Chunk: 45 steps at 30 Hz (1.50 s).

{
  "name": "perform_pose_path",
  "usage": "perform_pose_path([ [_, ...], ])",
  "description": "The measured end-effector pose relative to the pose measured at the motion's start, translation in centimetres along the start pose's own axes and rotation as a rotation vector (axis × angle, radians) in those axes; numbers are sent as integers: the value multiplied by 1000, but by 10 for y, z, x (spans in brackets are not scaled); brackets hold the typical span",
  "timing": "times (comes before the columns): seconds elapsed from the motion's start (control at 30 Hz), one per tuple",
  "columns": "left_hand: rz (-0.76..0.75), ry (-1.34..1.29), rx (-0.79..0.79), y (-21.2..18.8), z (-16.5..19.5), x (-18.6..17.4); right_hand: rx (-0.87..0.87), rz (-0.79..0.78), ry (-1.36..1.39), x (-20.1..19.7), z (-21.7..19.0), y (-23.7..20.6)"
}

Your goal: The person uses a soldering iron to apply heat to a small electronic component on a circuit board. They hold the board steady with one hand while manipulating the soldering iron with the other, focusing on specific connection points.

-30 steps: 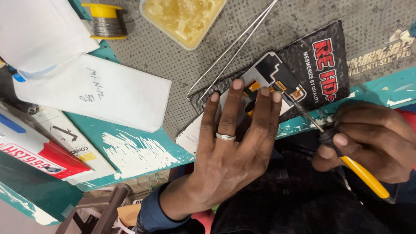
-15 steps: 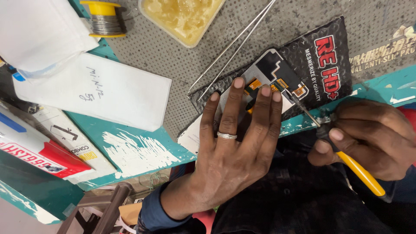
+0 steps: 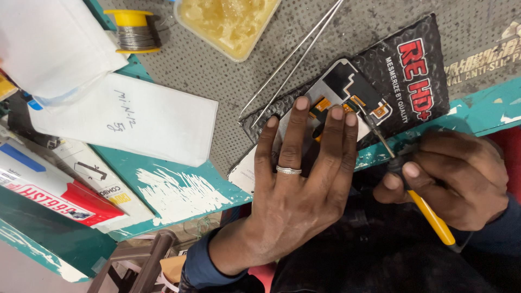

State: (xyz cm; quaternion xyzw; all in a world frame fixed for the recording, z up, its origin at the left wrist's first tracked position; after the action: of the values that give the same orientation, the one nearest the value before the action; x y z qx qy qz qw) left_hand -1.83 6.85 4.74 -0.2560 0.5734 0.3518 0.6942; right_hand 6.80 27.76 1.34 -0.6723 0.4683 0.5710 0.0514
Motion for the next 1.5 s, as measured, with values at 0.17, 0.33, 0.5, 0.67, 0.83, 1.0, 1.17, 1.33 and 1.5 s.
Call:
perform_pose_path([
  [0.17,7,-6,0,0,-1,0,91,-40,13,1,0,1],
  [0.33,2,4,11,1,-2,-3,95,-71,45,-1,2,5],
  [0.5,4,-10,-1,3,0,-3,87,-58,67,0,4,4],
  [0.67,7,-23,-8,0,0,1,59,-3,47,0,3,2],
  [0.83,7,-24,-15,-3,1,3,89,-10,37,1,4,3],
  [1.0,-2,-22,-16,-3,1,3,32,13,14,1,4,11],
  [1.17,-8,-31,-17,-4,1,4,98,-27,64,-2,6,15],
  [1.33,-7,-25,-17,-4,1,3,39,35,13,1,6,11],
  [1.5,-12,-38,-23,-3,1,3,27,35,53,-1,7,5],
])
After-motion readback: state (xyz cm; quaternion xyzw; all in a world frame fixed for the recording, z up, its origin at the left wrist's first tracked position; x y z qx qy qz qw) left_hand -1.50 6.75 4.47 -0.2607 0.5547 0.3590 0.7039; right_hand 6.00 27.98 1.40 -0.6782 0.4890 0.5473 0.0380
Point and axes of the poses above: each hand's wrist, its own y-axis towards the middle knuckle, its own x-axis out of the palm, z = x × y, the point moved 4 cm from there along y, towards the middle knuckle, and after that the axes turned 12 degrees about -x, right-handed, at the moved point
